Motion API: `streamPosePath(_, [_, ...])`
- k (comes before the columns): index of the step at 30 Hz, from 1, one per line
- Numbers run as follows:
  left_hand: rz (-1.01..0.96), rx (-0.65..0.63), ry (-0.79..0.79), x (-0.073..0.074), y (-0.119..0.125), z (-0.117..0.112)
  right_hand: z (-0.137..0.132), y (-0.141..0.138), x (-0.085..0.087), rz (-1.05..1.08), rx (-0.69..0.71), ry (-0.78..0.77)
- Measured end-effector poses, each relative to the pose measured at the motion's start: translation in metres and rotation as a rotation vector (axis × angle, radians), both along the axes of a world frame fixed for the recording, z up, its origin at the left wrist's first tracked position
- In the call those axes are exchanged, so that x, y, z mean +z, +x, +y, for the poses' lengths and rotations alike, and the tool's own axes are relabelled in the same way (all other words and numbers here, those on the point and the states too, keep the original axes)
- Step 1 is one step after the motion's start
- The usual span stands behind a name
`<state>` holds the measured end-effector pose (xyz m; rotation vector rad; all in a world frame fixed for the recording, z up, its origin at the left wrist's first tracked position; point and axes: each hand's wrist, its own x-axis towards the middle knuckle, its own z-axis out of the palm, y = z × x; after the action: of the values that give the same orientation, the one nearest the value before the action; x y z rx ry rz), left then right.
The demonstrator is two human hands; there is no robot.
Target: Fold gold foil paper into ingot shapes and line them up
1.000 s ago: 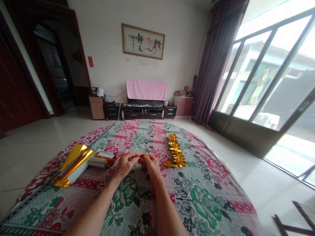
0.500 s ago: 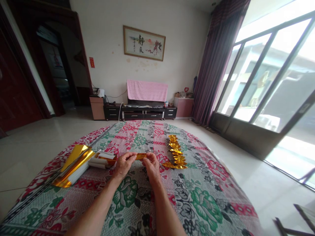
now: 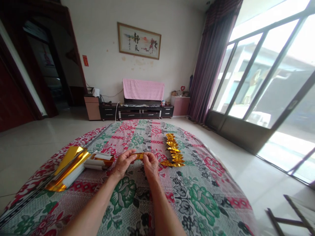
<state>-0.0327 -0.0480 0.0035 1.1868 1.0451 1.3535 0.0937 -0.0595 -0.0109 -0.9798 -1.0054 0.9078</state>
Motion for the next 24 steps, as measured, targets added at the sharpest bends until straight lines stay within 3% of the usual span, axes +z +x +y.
streamPosePath(11, [-0.11, -0.067, -0.063, 0.004, 0.006, 0.026, 0.018, -0.003, 0.003, -0.148, -0.215, 0.051])
streamPosePath(18, [-0.109, -0.027, -0.03, 0.007, 0.008, 0.039, 0.038, 0.003, 0.004, -0.143, -0.155, 0.064])
streamPosePath(24, [-0.078, 0.014, 0.067, -0.003, 0.009, 0.048, 0.045, 0.005, 0.001, -0.137, -0.09, 0.072])
